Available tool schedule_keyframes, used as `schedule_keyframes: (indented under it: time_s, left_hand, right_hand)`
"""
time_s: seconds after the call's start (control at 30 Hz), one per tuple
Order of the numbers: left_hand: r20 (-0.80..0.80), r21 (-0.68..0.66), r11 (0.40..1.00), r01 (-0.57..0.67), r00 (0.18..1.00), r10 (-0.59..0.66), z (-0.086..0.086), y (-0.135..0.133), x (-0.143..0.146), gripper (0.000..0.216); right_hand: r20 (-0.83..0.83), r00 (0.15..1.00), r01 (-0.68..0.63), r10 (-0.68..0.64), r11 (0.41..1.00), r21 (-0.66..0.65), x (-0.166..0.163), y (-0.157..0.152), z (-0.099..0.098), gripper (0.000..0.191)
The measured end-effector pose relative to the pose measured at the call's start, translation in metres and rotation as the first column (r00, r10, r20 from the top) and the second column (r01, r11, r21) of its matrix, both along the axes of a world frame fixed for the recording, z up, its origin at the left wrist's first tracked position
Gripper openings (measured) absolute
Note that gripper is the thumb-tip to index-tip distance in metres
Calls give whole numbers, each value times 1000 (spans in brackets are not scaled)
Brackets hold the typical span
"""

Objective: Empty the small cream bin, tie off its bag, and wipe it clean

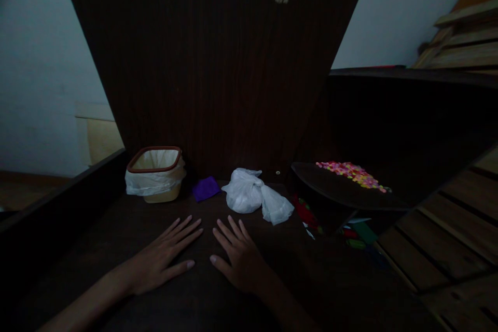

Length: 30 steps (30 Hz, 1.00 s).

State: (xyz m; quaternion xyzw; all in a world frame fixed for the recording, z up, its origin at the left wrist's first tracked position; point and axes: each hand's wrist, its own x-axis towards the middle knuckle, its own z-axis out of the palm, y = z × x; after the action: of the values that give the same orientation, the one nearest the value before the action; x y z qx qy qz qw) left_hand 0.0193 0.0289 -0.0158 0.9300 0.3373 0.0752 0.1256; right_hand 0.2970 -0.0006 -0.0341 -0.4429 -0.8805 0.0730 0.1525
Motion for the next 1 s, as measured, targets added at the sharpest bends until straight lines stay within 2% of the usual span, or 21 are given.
schedule_keyframes:
  time_s: [0.37, 0.6, 1.0]
  left_hand:
    - [5, -3, 1000, -4, 1000, 4, 1, 0, 1, 68]
    - [24, 17, 1000, 11, 1000, -11, -1, 1, -1, 68]
    - [-6, 4, 1000, -2, 1000, 2, 0, 0, -1, 68]
  right_hand:
    - [6, 1000, 5, -5, 999, -53, 0, 0, 6, 59]
    - [-13, 1000, 3, -3, 1000, -4, 2, 0, 2, 59]
    - [9, 1000, 0, 0, 1000, -24, 1, 0, 4, 58]
